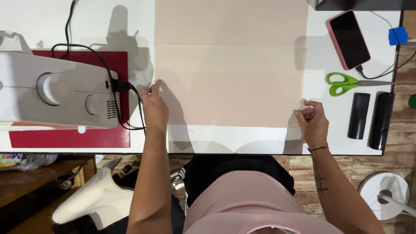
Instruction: Aligning fabric panels and securing them with pins in preparation for sewing.
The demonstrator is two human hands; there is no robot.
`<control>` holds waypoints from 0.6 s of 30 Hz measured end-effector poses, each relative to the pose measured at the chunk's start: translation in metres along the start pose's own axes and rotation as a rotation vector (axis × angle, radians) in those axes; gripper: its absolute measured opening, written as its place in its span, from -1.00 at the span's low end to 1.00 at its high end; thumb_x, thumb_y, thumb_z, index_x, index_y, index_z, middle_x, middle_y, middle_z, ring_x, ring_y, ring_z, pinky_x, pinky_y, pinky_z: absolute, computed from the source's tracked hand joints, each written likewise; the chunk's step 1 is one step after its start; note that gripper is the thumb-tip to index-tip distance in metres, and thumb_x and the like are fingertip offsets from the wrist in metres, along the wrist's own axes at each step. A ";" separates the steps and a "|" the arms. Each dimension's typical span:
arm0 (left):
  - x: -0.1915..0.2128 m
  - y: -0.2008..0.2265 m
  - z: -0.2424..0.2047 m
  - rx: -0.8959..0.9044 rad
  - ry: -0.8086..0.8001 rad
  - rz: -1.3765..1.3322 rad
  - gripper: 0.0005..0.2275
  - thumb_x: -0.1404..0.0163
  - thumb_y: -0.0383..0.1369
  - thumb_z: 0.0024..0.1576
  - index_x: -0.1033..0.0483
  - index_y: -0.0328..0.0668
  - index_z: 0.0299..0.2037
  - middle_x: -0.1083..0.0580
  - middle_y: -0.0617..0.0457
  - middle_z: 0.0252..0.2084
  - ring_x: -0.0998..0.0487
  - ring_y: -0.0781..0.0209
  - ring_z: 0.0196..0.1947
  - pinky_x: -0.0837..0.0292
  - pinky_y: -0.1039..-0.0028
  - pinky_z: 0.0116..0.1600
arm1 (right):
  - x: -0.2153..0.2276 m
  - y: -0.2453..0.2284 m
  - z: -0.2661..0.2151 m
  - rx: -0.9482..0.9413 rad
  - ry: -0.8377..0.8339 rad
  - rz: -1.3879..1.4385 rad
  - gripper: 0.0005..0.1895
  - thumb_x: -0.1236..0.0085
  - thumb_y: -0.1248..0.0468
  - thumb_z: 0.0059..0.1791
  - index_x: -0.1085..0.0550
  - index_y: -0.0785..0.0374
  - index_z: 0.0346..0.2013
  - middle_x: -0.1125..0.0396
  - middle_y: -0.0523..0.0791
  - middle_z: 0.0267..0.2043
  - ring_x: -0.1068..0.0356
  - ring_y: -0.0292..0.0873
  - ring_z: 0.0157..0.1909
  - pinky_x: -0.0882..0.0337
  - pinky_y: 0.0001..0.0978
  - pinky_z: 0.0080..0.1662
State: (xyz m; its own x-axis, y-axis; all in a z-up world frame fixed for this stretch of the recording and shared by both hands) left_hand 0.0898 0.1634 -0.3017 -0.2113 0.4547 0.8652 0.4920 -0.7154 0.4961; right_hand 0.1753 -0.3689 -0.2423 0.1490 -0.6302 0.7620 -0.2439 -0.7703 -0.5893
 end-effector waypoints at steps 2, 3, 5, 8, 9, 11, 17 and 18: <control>0.000 0.000 0.000 -0.003 -0.002 -0.003 -0.46 0.05 -0.68 0.15 -0.38 0.01 0.35 -0.27 -0.10 0.08 -0.48 -0.13 0.12 -0.40 0.24 0.29 | -0.002 0.002 0.002 0.007 0.007 0.002 -0.65 -0.30 0.30 0.09 -0.35 0.21 0.10 -0.45 0.06 -0.19 -0.48 0.05 -0.15 -0.52 -0.12 -0.08; 0.000 0.000 0.001 -0.007 -0.006 -0.005 -0.45 0.04 -0.68 0.15 -0.38 0.00 0.36 -0.27 -0.11 0.08 -0.48 -0.14 0.12 -0.41 0.23 0.29 | -0.002 0.004 0.003 0.013 0.013 0.005 -0.66 -0.29 0.31 0.10 -0.35 0.22 0.09 -0.45 0.06 -0.19 -0.48 0.05 -0.15 -0.52 -0.12 -0.08; 0.004 0.004 0.000 -0.010 -0.007 -0.003 -0.45 0.05 -0.69 0.15 -0.38 0.00 0.35 -0.27 -0.11 0.08 -0.48 -0.13 0.12 -0.40 0.24 0.29 | -0.001 0.000 0.003 0.011 0.013 0.004 -0.66 -0.29 0.31 0.10 -0.35 0.23 0.09 -0.45 0.06 -0.19 -0.49 0.06 -0.15 -0.52 -0.11 -0.08; 0.016 0.014 -0.002 0.008 -0.024 -0.030 -0.46 0.01 -0.63 0.15 -0.36 0.01 0.36 -0.27 -0.12 0.08 -0.46 -0.18 0.13 -0.38 0.19 0.31 | -0.001 0.002 0.002 0.013 0.010 0.016 -0.64 -0.29 0.32 0.09 -0.34 0.24 0.10 -0.44 0.07 -0.19 -0.49 0.07 -0.14 -0.52 -0.10 -0.09; 0.019 0.017 -0.003 0.028 -0.035 -0.059 -0.46 -0.03 -0.57 0.14 -0.35 0.02 0.37 -0.28 -0.14 0.07 -0.44 -0.24 0.15 -0.36 0.14 0.32 | -0.001 0.003 0.002 0.023 0.008 0.031 -0.63 -0.29 0.33 0.09 -0.33 0.24 0.11 -0.43 0.07 -0.20 -0.48 0.08 -0.15 -0.52 -0.10 -0.09; 0.025 0.023 -0.004 0.035 -0.049 -0.090 -0.43 -0.04 -0.56 0.15 -0.28 0.02 0.40 -0.29 -0.20 0.07 -0.43 -0.29 0.16 -0.34 0.09 0.32 | 0.000 0.003 0.000 0.018 0.009 0.043 -0.58 -0.31 0.33 0.06 -0.31 0.23 0.12 -0.42 0.08 -0.20 -0.47 0.06 -0.15 -0.52 -0.11 -0.08; 0.027 0.028 -0.006 0.117 -0.120 -0.146 -0.36 0.00 -0.55 0.19 -0.10 0.09 0.48 -0.32 -0.31 0.17 -0.38 -0.37 0.25 -0.27 0.01 0.35 | -0.004 0.013 -0.001 -0.020 0.007 0.097 -0.56 -0.31 0.35 0.03 -0.30 0.19 0.12 -0.40 0.01 -0.22 -0.43 -0.05 -0.17 -0.52 -0.20 -0.08; 0.026 0.026 -0.006 0.136 -0.129 -0.137 -0.36 0.03 -0.56 0.20 -0.07 0.10 0.50 -0.33 -0.31 0.20 -0.37 -0.35 0.26 -0.26 0.00 0.36 | -0.006 0.013 0.000 -0.027 0.004 0.096 -0.57 -0.32 0.35 0.03 -0.30 0.19 0.11 -0.39 0.00 -0.22 -0.44 -0.06 -0.17 -0.53 -0.21 -0.09</control>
State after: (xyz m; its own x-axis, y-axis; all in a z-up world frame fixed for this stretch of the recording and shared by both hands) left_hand 0.0917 0.1533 -0.2658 -0.1782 0.6131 0.7697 0.5773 -0.5683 0.5863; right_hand 0.1708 -0.3757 -0.2543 0.1200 -0.7005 0.7035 -0.2825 -0.7034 -0.6522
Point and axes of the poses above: each hand's wrist, its own z-axis towards the middle knuckle, its own x-axis out of the back of the hand, y = z × x, the point moved 7 cm from there along z, towards the middle knuckle
